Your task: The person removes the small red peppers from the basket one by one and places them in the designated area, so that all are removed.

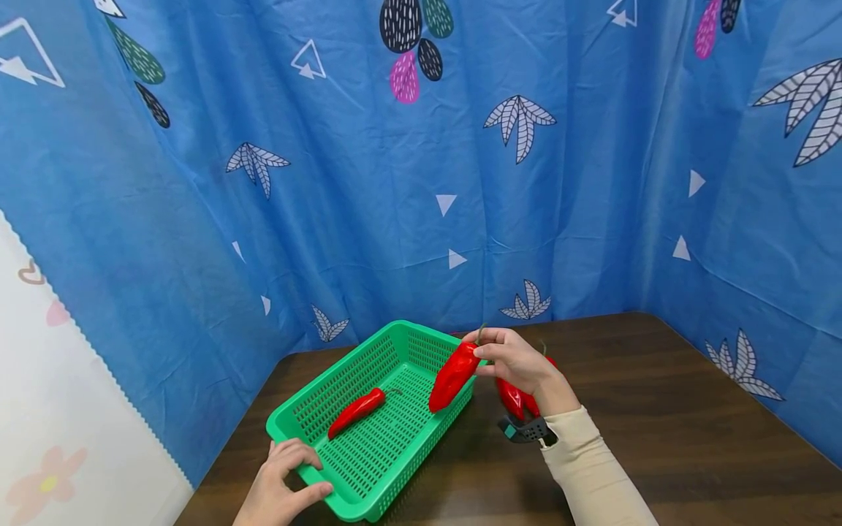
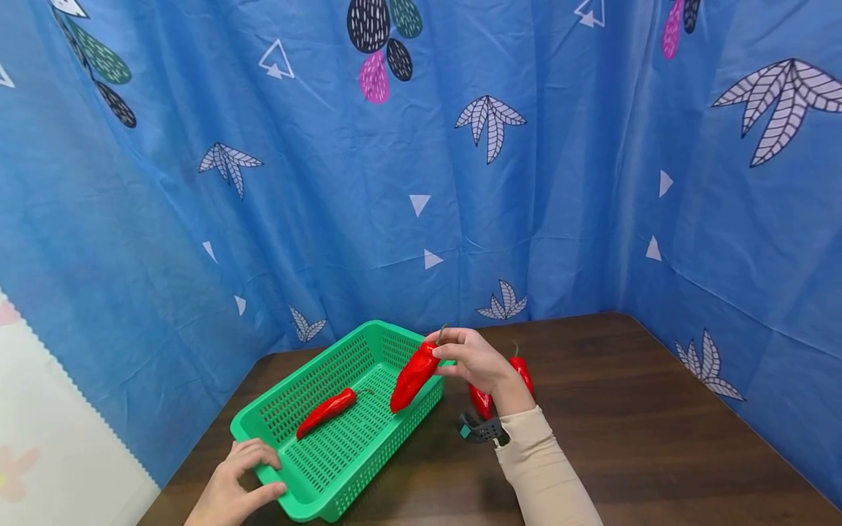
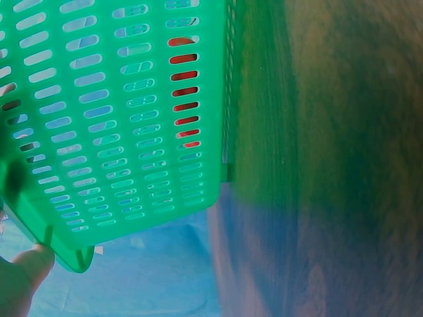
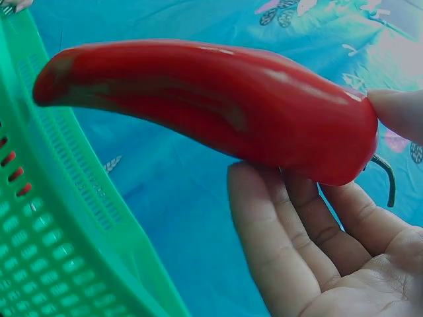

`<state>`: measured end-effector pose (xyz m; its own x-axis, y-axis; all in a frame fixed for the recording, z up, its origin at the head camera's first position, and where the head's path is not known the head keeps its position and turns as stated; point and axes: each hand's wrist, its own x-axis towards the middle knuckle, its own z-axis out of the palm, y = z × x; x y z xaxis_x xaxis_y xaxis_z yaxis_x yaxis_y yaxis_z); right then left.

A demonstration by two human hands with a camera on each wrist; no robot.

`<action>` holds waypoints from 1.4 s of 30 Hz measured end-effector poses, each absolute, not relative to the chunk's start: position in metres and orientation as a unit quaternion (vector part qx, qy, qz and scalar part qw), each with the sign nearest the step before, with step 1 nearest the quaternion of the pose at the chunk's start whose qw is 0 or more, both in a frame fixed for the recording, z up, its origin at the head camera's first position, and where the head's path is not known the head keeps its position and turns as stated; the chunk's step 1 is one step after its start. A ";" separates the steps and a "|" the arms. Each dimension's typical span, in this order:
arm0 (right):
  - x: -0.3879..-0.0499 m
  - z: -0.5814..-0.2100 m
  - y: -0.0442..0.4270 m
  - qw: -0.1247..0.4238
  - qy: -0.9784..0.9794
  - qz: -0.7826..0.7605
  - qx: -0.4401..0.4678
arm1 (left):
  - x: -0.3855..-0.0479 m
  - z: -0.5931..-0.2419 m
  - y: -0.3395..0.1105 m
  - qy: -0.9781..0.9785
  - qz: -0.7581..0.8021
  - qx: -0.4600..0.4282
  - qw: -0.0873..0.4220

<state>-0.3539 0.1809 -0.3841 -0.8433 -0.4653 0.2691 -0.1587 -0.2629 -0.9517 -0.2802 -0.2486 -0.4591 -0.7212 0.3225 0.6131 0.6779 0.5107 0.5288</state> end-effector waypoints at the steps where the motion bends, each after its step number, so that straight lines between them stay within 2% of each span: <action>1: -0.353 -0.384 0.183 0.102 0.599 -0.750 -0.261 | -0.280 -0.459 -0.249 -0.839 -0.398 -0.298 0.223; 9: -0.350 -0.390 0.200 0.102 0.613 -0.738 -0.262 | -0.281 -0.458 -0.250 -0.845 -0.380 -0.298 0.231; 19: -0.346 -0.400 0.217 0.131 0.629 -0.721 -0.257 | -0.281 -0.459 -0.250 -0.849 -0.344 -0.307 0.257; 25: -0.347 -0.410 0.226 0.139 0.654 -0.704 -0.240 | -0.282 -0.460 -0.250 -0.846 -0.349 -0.310 0.257; 38: -0.340 -0.427 0.243 0.157 0.721 -0.657 -0.151 | -0.281 -0.459 -0.249 -0.849 -0.356 -0.300 0.249; 42: -0.338 -0.430 0.246 0.167 0.733 -0.648 -0.124 | -0.281 -0.458 -0.249 -0.849 -0.343 -0.305 0.262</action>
<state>-0.3375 0.2460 -0.4302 -0.9132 -0.3986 -0.0846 0.0351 0.1300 -0.9909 -0.2814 -0.2489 -0.4584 -0.6772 0.3381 0.6536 0.6969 0.5796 0.4223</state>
